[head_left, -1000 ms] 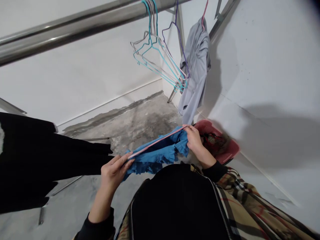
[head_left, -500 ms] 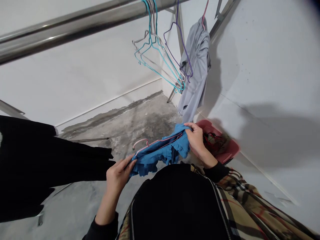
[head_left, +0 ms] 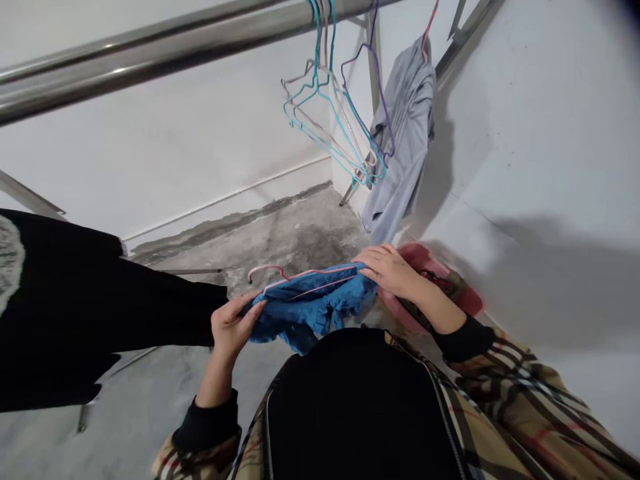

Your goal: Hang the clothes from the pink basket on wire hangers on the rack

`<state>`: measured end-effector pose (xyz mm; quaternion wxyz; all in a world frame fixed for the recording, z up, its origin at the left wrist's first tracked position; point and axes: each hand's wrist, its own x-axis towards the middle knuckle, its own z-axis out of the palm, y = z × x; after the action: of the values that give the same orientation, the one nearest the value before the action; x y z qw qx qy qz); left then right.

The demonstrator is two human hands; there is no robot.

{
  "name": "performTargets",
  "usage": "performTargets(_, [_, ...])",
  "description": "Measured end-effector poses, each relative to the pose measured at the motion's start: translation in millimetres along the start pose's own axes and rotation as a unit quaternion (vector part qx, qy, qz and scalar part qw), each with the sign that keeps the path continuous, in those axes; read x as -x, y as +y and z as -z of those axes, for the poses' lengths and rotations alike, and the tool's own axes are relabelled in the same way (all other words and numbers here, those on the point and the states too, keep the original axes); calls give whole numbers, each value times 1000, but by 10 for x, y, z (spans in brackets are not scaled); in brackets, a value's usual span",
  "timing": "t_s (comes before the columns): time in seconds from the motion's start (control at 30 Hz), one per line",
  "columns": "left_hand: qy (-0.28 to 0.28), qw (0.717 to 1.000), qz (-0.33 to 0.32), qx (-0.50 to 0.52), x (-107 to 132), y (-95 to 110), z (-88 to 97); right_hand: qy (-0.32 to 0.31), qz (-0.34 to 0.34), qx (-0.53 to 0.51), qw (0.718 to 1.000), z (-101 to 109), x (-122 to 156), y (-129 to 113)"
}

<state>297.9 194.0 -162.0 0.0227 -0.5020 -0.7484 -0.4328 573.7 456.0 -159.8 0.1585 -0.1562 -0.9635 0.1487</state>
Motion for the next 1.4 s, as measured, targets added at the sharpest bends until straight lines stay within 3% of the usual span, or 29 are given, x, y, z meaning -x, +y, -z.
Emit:
performTargets(0.07, [-5, 1000, -1, 4, -40, 10, -11, -34, 27, 0, 999, 4, -35, -28])
performTargets(0.27, [-48, 998, -29, 27, -68, 17, -107, -50, 57, 45, 996, 91, -60, -232])
performTargets(0.43, [-56, 998, -26, 20, -109, -7, -139, -25, 28, 58, 998, 110, -41, -349])
performTargets(0.5, [-21, 999, -31, -16, -128, 0, -137, 4, 9, 62, 998, 104, -19, -337])
performTargets(0.6, [92, 992, -26, -81, -124, 40, -161, 39, -23, 59, 997, 91, 20, -309])
performTargets(0.7, [178, 980, 41, -80, -86, 101, -268, 55, -47, 46, 996, 69, 51, -314])
performTargets(0.83, [172, 972, 159, -14, -51, 156, -535, 68, -52, 45, 995, 35, 70, -348])
performTargets(0.97, [183, 962, 198, 40, -107, 98, -713, 66, -49, 48, 995, 14, 88, -355])
performTargets(1.07, [208, 960, 181, 44, -205, 1, -602, 32, -50, 71, 996, -11, 112, -345])
performTargets(1.2, [281, 943, 134, -118, -303, -17, -292, -23, -41, 99, 994, -63, 137, -340])
performTargets(1.27, [264, 946, 94, -163, -278, 59, -231, -4, -50, 82, 995, -78, 137, -337])
performTargets(1.4, [153, 980, 12, -126, -87, 230, -337, 70, -100, 60, 991, -63, 134, -307])
